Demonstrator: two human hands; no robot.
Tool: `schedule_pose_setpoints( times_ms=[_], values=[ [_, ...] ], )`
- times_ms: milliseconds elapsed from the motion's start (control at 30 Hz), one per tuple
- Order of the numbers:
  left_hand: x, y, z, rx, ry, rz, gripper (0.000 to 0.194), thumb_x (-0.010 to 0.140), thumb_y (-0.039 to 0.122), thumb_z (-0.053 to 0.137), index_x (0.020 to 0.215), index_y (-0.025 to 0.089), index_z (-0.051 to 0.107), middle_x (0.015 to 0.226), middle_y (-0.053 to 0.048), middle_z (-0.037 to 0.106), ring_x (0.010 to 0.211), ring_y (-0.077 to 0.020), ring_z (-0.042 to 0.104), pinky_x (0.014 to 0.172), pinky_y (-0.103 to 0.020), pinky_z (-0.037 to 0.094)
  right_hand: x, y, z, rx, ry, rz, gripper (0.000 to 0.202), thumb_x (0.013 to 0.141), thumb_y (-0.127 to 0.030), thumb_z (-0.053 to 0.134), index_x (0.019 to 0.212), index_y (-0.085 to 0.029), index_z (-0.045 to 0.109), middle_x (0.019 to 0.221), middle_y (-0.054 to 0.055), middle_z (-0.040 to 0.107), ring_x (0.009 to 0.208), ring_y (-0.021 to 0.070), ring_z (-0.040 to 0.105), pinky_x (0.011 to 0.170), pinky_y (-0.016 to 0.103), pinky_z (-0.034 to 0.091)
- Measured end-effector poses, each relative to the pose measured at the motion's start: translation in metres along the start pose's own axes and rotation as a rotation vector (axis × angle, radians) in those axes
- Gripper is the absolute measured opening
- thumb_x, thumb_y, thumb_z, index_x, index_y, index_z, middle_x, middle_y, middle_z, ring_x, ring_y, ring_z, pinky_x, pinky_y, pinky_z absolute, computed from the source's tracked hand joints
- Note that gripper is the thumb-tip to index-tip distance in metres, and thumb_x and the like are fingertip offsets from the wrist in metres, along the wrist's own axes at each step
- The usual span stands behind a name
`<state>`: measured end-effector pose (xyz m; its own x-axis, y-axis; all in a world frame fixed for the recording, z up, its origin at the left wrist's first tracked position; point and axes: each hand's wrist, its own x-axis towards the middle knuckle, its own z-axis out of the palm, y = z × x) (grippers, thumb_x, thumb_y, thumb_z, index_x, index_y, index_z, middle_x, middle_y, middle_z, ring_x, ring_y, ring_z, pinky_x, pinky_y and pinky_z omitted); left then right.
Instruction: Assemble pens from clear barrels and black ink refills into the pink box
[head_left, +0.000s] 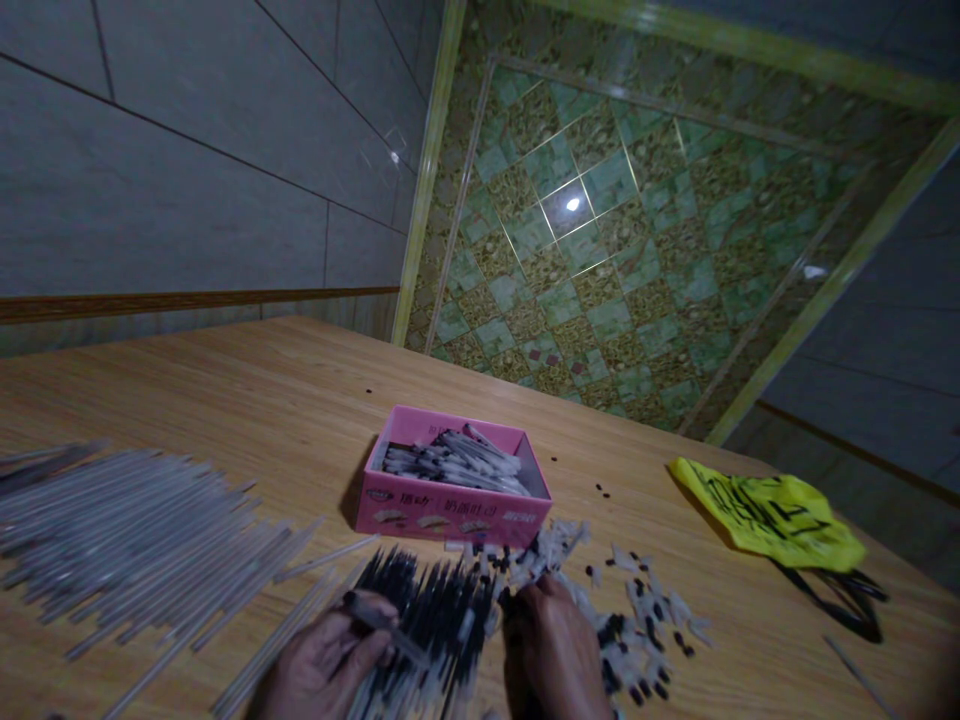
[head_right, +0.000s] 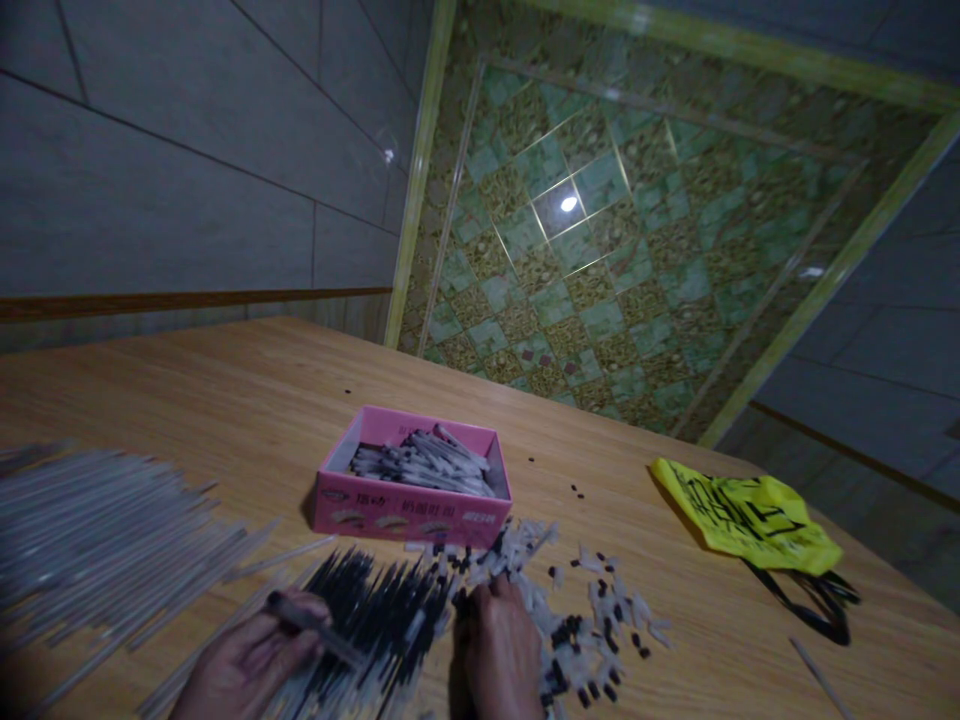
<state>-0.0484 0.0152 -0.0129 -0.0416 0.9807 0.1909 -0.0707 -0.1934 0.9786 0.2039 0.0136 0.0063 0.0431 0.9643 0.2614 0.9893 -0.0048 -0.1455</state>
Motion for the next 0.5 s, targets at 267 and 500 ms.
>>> schedule_pose_setpoints(
  times_ms=[267,500],
  values=[
    [-0.001,0.005,0.017,-0.306,0.131,-0.261,0.03,0.059,0.04,0.074,0.073,0.015,0.064,0.066,-0.004,0.069,0.056,-0.019,0.064,0.051,-0.028,0.054,0.002,-0.007,0.006,0.092,0.066,-0.129,0.049,0.073,-0.001,0.046,0.112,-0.029,0.057,0.104,0.005,0.058,0.094,0.0215,0.052,0.073,0.027,0.037],
    [0.001,0.001,0.014,-0.337,0.079,-0.311,0.033,0.056,0.039,0.076,0.074,0.014,0.064,0.067,-0.005,0.069,0.058,-0.0203,0.065,0.052,-0.03,0.055,0.003,-0.009,0.014,0.196,0.043,-0.168,0.034,0.075,-0.003,0.05,0.095,-0.027,0.064,0.095,0.003,0.059,0.09,0.0208,0.049,0.076,0.029,0.035]
  ],
)
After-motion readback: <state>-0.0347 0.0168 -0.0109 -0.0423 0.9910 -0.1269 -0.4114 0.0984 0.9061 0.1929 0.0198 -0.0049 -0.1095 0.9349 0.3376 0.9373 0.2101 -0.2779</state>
